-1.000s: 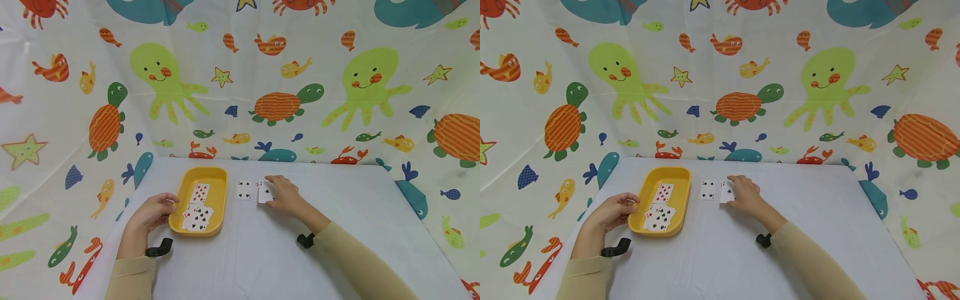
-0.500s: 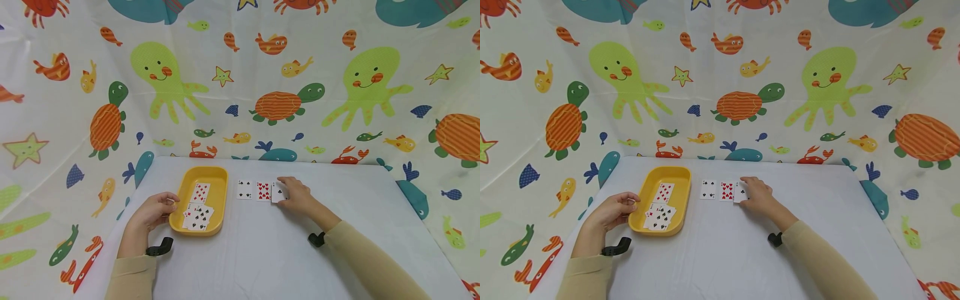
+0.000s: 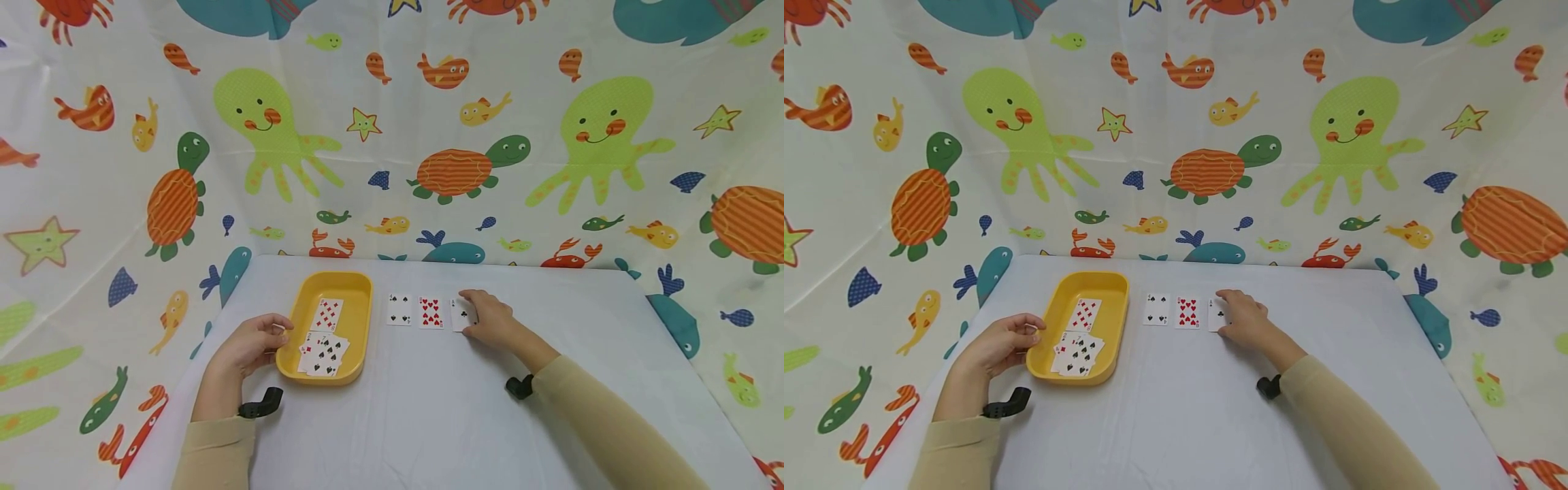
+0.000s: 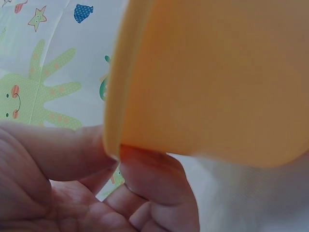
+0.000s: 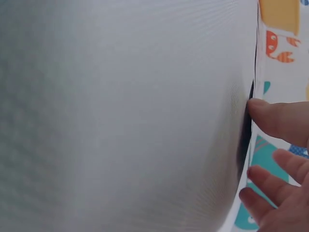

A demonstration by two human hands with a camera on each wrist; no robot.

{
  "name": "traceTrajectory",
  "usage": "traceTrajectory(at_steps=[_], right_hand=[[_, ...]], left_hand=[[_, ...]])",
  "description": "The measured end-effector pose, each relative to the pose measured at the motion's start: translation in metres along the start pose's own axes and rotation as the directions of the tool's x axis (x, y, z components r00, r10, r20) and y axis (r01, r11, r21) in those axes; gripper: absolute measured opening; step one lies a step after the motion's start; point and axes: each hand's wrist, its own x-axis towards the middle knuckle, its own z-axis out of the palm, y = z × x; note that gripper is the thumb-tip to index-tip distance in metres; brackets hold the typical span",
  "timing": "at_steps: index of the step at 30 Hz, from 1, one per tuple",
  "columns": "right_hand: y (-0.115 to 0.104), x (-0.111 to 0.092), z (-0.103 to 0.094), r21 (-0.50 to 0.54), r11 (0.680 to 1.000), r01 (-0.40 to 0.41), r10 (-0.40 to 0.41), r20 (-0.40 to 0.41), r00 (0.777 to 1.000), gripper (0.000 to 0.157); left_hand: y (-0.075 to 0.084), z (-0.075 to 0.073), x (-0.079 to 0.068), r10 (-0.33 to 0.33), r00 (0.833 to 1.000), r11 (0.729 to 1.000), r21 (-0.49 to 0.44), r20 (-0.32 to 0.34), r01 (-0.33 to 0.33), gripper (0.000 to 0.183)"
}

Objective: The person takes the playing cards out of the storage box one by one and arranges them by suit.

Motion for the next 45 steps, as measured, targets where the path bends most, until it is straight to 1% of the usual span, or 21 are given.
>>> traceTrajectory(at_steps=[7,13,18,25,28,33,38,43,45], right_hand=[[0.001,0.002,0.000,0.003,1.000,-0.020,0.020,0.004,1.000,0.085],[0.000,0.007,0.002,-0.015,1.000,-0.006,0.006,0.005,1.000,0.086],[-0.003,0.007,0.002,-0.009,1.000,-0.017,0.017,0.006,1.000,0.089],[-0.011,0.008,0.002,-0.022,0.999,-0.049,0.049,-0.001,0.999,0.097],[-0.016,0.007,0.002,-0.046,0.998,-0.049,0.049,-0.009,0.999,0.101],[-0.030,0.004,0.002,-0.075,0.997,0.004,-0.007,-0.047,0.999,0.107],[-0.048,0.005,0.005,-0.101,0.993,0.067,-0.076,-0.090,0.993,0.110],[-0.075,0.008,0.009,-0.100,0.985,0.142,-0.153,-0.112,0.982,0.110],[-0.088,0.008,0.010,-0.095,0.983,0.157,-0.167,-0.114,0.979,0.109]], left_hand=[[-0.001,-0.001,0.000,-0.001,1.000,1.000,0.005,-0.003,0.001,0.033],[-0.002,-0.001,0.001,-0.003,1.000,1.000,0.001,-0.006,0.003,0.033],[-0.003,-0.001,0.001,0.006,1.000,1.000,-0.004,-0.004,-0.006,0.031],[-0.002,-0.001,0.000,0.010,1.000,1.000,-0.017,-0.004,-0.010,0.029],[-0.003,-0.001,0.000,0.013,1.000,1.000,-0.018,0.000,-0.013,0.029],[-0.004,0.001,0.001,0.012,1.000,1.000,-0.022,-0.003,-0.012,0.029],[-0.005,0.001,0.001,0.010,1.000,1.000,-0.017,-0.007,-0.010,0.030],[-0.003,0.000,0.000,0.012,1.000,1.000,-0.006,-0.006,-0.012,0.031],[-0.002,-0.001,0.000,0.015,1.000,1.000,-0.002,-0.003,-0.015,0.032]])
